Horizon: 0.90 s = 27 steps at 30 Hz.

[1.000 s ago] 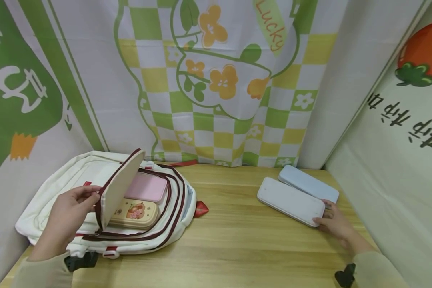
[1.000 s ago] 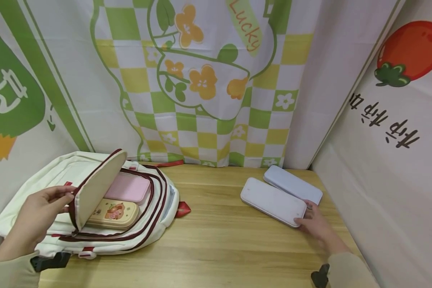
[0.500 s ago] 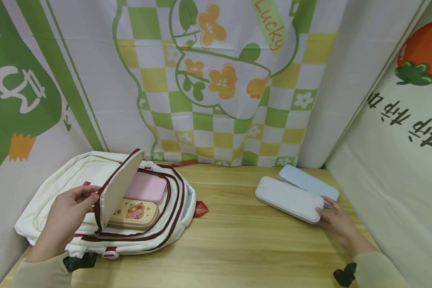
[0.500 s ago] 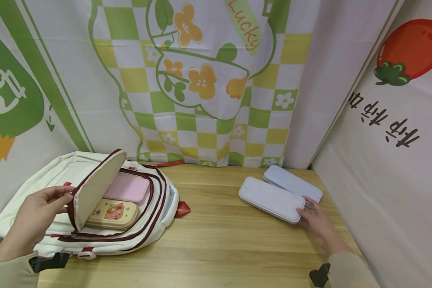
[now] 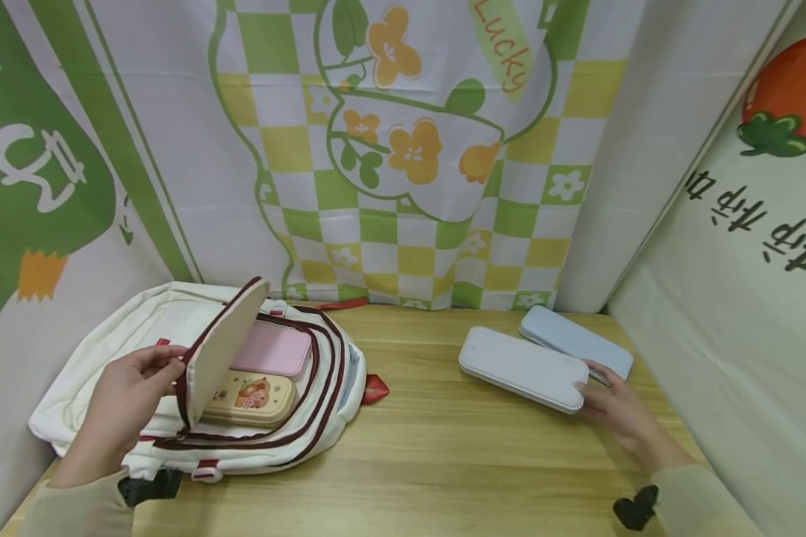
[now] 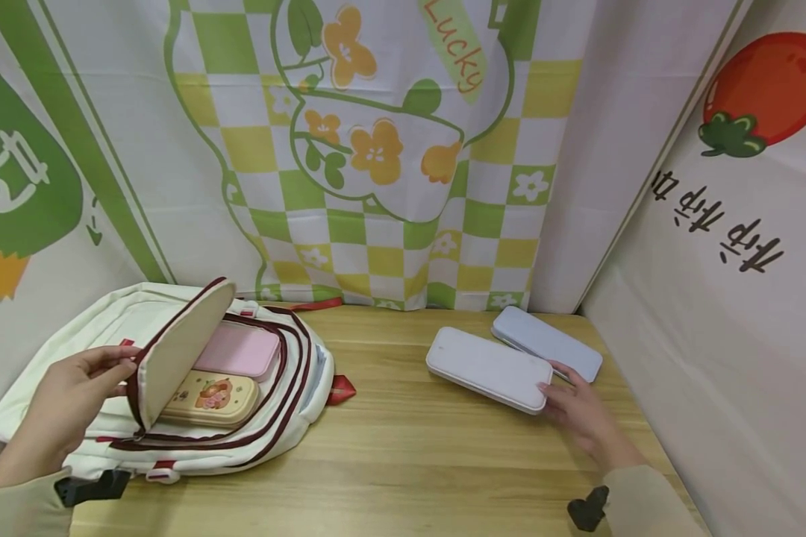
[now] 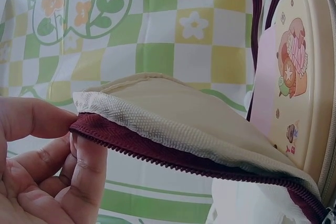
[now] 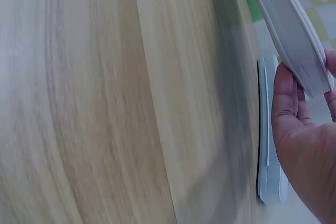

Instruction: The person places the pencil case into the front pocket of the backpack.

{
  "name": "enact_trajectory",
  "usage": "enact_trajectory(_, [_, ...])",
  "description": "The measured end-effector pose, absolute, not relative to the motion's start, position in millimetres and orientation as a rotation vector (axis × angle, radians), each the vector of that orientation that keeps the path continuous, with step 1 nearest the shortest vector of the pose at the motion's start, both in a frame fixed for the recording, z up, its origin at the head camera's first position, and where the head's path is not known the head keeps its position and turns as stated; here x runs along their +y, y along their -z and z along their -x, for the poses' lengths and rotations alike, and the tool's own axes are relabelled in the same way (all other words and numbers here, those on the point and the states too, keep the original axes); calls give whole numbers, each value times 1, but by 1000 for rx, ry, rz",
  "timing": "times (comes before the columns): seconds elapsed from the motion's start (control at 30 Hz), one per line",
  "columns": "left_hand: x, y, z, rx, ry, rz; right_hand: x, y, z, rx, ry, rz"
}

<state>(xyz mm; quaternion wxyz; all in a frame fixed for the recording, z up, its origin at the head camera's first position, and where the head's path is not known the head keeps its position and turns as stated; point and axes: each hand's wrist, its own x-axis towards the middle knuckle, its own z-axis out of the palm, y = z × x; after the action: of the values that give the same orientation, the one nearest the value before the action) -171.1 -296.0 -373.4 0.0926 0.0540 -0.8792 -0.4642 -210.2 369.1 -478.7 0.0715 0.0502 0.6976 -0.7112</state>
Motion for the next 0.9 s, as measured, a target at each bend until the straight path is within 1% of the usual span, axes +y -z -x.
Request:
enact_trajectory(0.2, [-295, 372, 171, -2598, 1391, -159, 360, 476, 210, 2080, 2134, -117])
enact_trajectory(0.73, [-295, 373, 171, -2599, 1395, -162, 330, 468, 214, 2108, 2022, -127])
enact_trajectory(0.9, [-295, 375, 170, -2598, 1391, -159, 321, 467, 216, 2118, 1988, -82])
